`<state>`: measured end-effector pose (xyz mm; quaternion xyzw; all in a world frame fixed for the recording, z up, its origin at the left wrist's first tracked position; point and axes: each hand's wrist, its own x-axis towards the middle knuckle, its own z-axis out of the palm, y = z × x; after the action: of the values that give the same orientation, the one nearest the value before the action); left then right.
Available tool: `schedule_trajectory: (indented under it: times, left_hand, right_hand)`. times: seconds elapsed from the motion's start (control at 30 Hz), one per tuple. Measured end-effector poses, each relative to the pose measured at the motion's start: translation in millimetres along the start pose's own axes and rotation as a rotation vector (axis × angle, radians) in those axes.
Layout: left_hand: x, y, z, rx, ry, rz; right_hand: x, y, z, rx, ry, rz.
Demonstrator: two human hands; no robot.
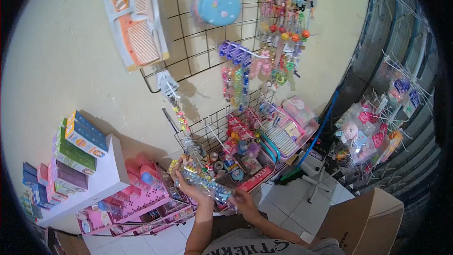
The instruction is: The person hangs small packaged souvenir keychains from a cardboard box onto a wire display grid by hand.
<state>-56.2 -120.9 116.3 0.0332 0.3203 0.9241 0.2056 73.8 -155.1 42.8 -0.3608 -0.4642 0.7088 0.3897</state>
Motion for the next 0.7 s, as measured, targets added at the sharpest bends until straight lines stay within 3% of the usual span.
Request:
schedule_trajectory:
  times: [0.03,0.07,0.13,0.2,0.23,0.3,0.4,0.43,0.47,0.53,0.7]
  left_hand:
    - [-4,3,6,0.023,0.030,0.090]
    - [1,1,-10,0.015,-0.059,-0.008]
    - [0,4,-3,0.026,-0.053,0.027]
    - [3,7,-5,-0.030,-0.104,-0.005]
    - [3,7,-3,-0.036,-0.108,-0.003]
    - [0,11,6,-0.289,0.014,-0.133]
    - [10,0,-10,-0.364,-0.089,-0.204]
    - [16,-8,-19,-0.400,-0.170,-0.219]
    - [23,-15,-28,-0.399,-0.140,-0.312]
    - [11,-9,-15,-0.299,-0.084,-0.267]
    - [0,-5,-11,-0.187,0.000,-0.265]
  right_hand:
    - [-1,-13,1,0.000,0.008,-0.008]
    - [-4,-34,3,0.041,-0.028,0.053]
    - [-1,-47,-1,0.078,-0.068,0.111]
    - [6,-45,-11,-0.245,-0.020,-0.283]
    - [8,-51,-16,-0.247,-0.021,-0.290]
    - [14,-75,-24,-0.577,0.121,-0.609]
    - [18,-129,-18,-0.360,0.121,-0.794]
    - [22,-141,-17,-0.220,0.118,-0.731]
    - [27,-154,-17,-0.082,0.114,-0.670]
    - [42,-183,-15,0.041,0.173,-0.635]
    - [98,-227,-22,-0.001,0.216,-0.700]
